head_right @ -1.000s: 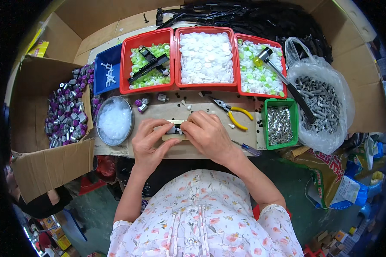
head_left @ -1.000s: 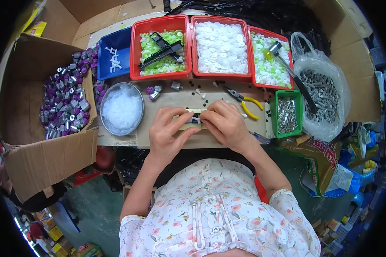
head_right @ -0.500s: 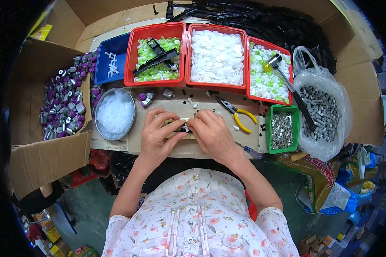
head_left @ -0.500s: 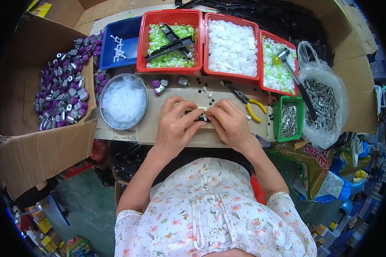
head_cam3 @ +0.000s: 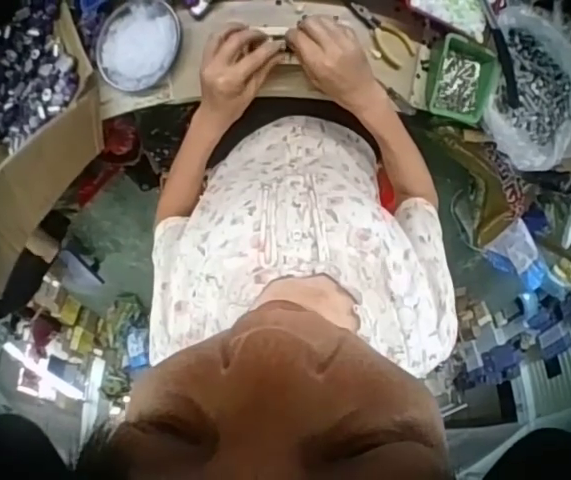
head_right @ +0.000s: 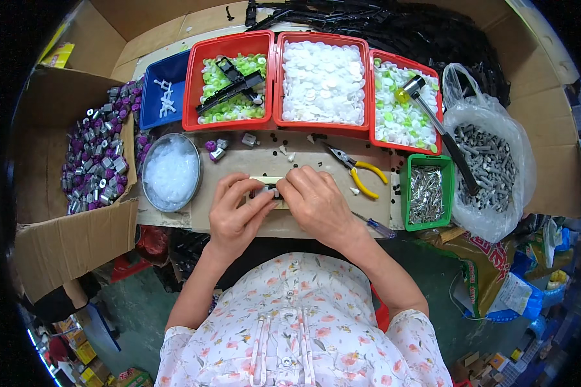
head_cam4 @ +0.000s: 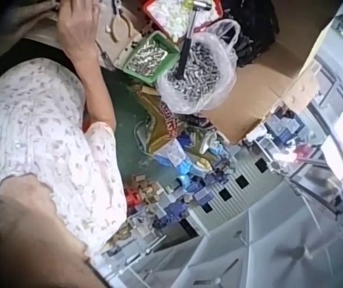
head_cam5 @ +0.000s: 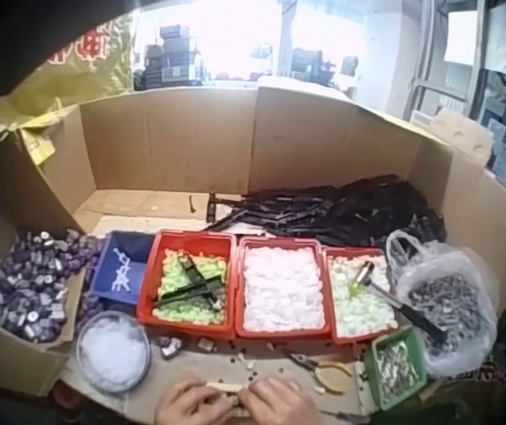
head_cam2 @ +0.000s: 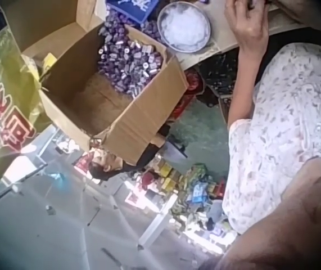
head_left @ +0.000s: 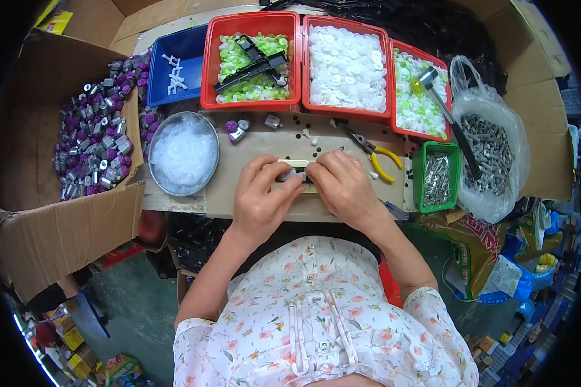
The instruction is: Assembling small metal components onto plastic parts at a factory workstation.
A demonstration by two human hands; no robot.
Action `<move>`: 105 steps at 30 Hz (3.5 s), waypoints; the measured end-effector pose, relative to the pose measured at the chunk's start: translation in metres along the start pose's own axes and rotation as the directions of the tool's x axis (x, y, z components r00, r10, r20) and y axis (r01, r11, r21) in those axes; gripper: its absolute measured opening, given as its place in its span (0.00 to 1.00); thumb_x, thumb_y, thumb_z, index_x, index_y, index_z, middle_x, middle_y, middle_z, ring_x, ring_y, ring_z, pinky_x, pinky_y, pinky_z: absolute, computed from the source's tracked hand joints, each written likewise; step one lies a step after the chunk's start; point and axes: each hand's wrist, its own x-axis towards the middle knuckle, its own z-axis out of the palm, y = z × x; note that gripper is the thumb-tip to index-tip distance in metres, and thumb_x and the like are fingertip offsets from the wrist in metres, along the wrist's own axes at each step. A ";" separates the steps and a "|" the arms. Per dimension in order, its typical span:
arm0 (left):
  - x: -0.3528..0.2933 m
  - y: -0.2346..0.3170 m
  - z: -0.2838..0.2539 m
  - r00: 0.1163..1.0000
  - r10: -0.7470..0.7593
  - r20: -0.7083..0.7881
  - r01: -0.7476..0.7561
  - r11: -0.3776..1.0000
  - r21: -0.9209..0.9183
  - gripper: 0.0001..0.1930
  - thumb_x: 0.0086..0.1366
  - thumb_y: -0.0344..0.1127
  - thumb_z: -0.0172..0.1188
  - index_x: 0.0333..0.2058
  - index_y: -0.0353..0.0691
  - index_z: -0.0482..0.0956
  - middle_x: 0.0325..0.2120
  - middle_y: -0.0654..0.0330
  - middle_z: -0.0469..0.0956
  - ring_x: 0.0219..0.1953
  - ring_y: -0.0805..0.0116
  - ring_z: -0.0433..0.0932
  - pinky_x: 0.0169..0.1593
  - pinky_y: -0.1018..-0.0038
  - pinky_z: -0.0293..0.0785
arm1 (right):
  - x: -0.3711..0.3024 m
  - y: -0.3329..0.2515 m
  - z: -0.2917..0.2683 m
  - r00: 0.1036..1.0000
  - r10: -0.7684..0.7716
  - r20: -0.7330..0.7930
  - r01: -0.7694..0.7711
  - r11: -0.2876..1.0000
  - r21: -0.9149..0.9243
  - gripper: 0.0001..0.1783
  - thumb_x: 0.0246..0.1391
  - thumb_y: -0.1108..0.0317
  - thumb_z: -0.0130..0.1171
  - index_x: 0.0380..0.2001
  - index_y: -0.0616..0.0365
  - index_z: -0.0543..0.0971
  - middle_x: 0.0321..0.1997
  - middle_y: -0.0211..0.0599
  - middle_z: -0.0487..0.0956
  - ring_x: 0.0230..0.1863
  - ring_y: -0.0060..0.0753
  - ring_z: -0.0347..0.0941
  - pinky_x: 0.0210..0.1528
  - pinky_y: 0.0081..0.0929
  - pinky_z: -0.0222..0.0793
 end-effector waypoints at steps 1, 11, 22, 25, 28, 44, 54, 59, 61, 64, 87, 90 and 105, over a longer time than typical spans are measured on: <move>-0.002 0.000 0.001 0.999 0.046 -0.004 -0.046 0.999 0.028 0.15 0.46 0.26 0.71 0.36 0.40 0.84 0.37 0.58 0.77 0.44 0.54 0.74 0.42 0.64 0.74 | 0.000 0.000 0.000 1.000 -0.009 0.017 0.009 1.000 -0.020 0.11 0.45 0.74 0.60 0.36 0.60 0.76 0.34 0.37 0.73 0.37 0.39 0.72 0.40 0.34 0.66; -0.006 0.001 0.007 0.987 0.162 0.011 -0.161 0.970 0.181 0.12 0.50 0.29 0.67 0.36 0.37 0.82 0.38 0.56 0.77 0.44 0.57 0.75 0.42 0.63 0.71 | 0.005 0.002 -0.005 0.998 0.028 0.061 -0.031 0.999 0.036 0.12 0.46 0.74 0.62 0.37 0.59 0.76 0.35 0.37 0.74 0.37 0.42 0.72 0.40 0.35 0.66; 0.014 0.004 -0.010 0.995 0.070 0.077 -0.075 0.995 0.063 0.08 0.51 0.29 0.68 0.31 0.39 0.81 0.35 0.59 0.76 0.42 0.56 0.73 0.43 0.61 0.69 | -0.079 0.060 -0.108 0.841 0.492 -0.225 -0.529 0.835 -0.153 0.07 0.52 0.79 0.60 0.35 0.64 0.78 0.34 0.42 0.75 0.31 0.40 0.75 0.34 0.31 0.69; 0.056 0.008 -0.010 0.996 0.071 0.052 -0.071 0.997 -0.003 0.06 0.52 0.29 0.68 0.30 0.37 0.81 0.34 0.57 0.76 0.41 0.55 0.73 0.43 0.62 0.70 | -0.102 0.071 -0.111 0.795 0.579 -0.183 -0.607 0.750 -0.263 0.07 0.52 0.77 0.60 0.36 0.65 0.78 0.33 0.45 0.74 0.31 0.46 0.74 0.34 0.35 0.69; 0.098 0.000 0.006 0.992 0.121 0.034 -0.121 0.993 -0.010 0.06 0.53 0.28 0.67 0.30 0.37 0.82 0.32 0.56 0.76 0.40 0.55 0.72 0.43 0.63 0.70 | -0.100 0.073 -0.112 0.792 0.584 -0.178 -0.611 0.747 -0.262 0.06 0.52 0.76 0.60 0.34 0.65 0.78 0.33 0.47 0.74 0.34 0.53 0.73 0.35 0.39 0.67; 0.152 -0.016 0.053 0.991 0.119 0.057 -0.118 0.993 -0.024 0.03 0.51 0.27 0.66 0.27 0.37 0.85 0.25 0.58 0.81 0.32 0.62 0.77 0.40 0.67 0.74 | -0.066 0.052 -0.107 0.749 0.606 -0.268 -0.606 0.790 0.091 0.04 0.53 0.77 0.59 0.33 0.66 0.77 0.31 0.39 0.77 0.29 0.27 0.72 0.32 0.26 0.67; 0.082 0.035 0.033 0.858 -0.456 0.234 0.481 0.556 -0.678 0.07 0.60 0.25 0.65 0.36 0.30 0.84 0.29 0.63 0.83 0.28 0.83 0.74 0.32 0.83 0.71 | 0.003 0.008 -0.068 0.866 0.422 -0.267 -0.316 0.877 0.362 0.08 0.48 0.83 0.62 0.34 0.65 0.79 0.31 0.37 0.78 0.32 0.28 0.77 0.34 0.22 0.71; 0.075 0.042 0.029 0.871 -0.454 0.186 0.453 0.598 -0.661 0.07 0.58 0.23 0.65 0.36 0.29 0.84 0.29 0.60 0.83 0.29 0.79 0.75 0.33 0.81 0.72 | 0.002 0.001 -0.065 0.878 0.397 -0.268 -0.305 0.895 0.326 0.08 0.47 0.83 0.62 0.33 0.65 0.79 0.30 0.38 0.77 0.30 0.31 0.78 0.32 0.24 0.72; 0.075 0.042 0.027 0.935 -0.333 0.120 0.338 0.738 -0.584 0.06 0.58 0.22 0.64 0.35 0.29 0.83 0.30 0.58 0.83 0.34 0.76 0.79 0.36 0.80 0.74 | 0.001 0.000 -0.064 0.875 0.402 -0.269 -0.315 0.896 0.312 0.08 0.47 0.83 0.62 0.33 0.65 0.79 0.30 0.38 0.77 0.30 0.31 0.77 0.32 0.24 0.72; 0.075 0.045 0.028 0.969 -0.241 0.047 0.231 0.834 -0.500 0.07 0.55 0.19 0.65 0.34 0.30 0.83 0.29 0.56 0.82 0.33 0.71 0.79 0.37 0.77 0.74 | -0.002 0.000 -0.061 0.868 0.401 -0.291 -0.319 0.902 0.290 0.08 0.46 0.83 0.62 0.32 0.65 0.79 0.30 0.39 0.77 0.28 0.30 0.77 0.31 0.24 0.72; 0.052 0.038 0.014 0.991 -0.136 0.013 0.122 0.831 -0.543 0.12 0.51 0.19 0.68 0.36 0.32 0.84 0.34 0.55 0.83 0.40 0.62 0.80 0.44 0.69 0.75 | -0.012 0.005 -0.051 0.897 0.385 -0.218 -0.229 0.826 0.515 0.08 0.46 0.81 0.64 0.33 0.63 0.82 0.32 0.37 0.79 0.32 0.29 0.76 0.36 0.25 0.69; 0.048 0.034 0.009 0.984 -0.167 0.070 0.179 0.848 -0.499 0.14 0.49 0.23 0.70 0.37 0.33 0.84 0.36 0.56 0.82 0.43 0.62 0.78 0.46 0.69 0.73 | -0.014 0.003 -0.047 0.931 0.276 -0.239 -0.184 0.920 0.345 0.09 0.43 0.81 0.65 0.32 0.62 0.81 0.31 0.38 0.78 0.31 0.33 0.76 0.35 0.27 0.69; 0.011 0.012 -0.001 0.999 -0.036 0.003 0.036 0.994 -0.099 0.18 0.46 0.28 0.73 0.38 0.36 0.83 0.35 0.57 0.79 0.41 0.55 0.74 0.43 0.65 0.72 | -0.015 0.000 -0.011 0.990 0.091 -0.111 -0.085 0.995 0.058 0.10 0.43 0.73 0.65 0.33 0.55 0.80 0.32 0.30 0.75 0.34 0.32 0.73 0.36 0.30 0.59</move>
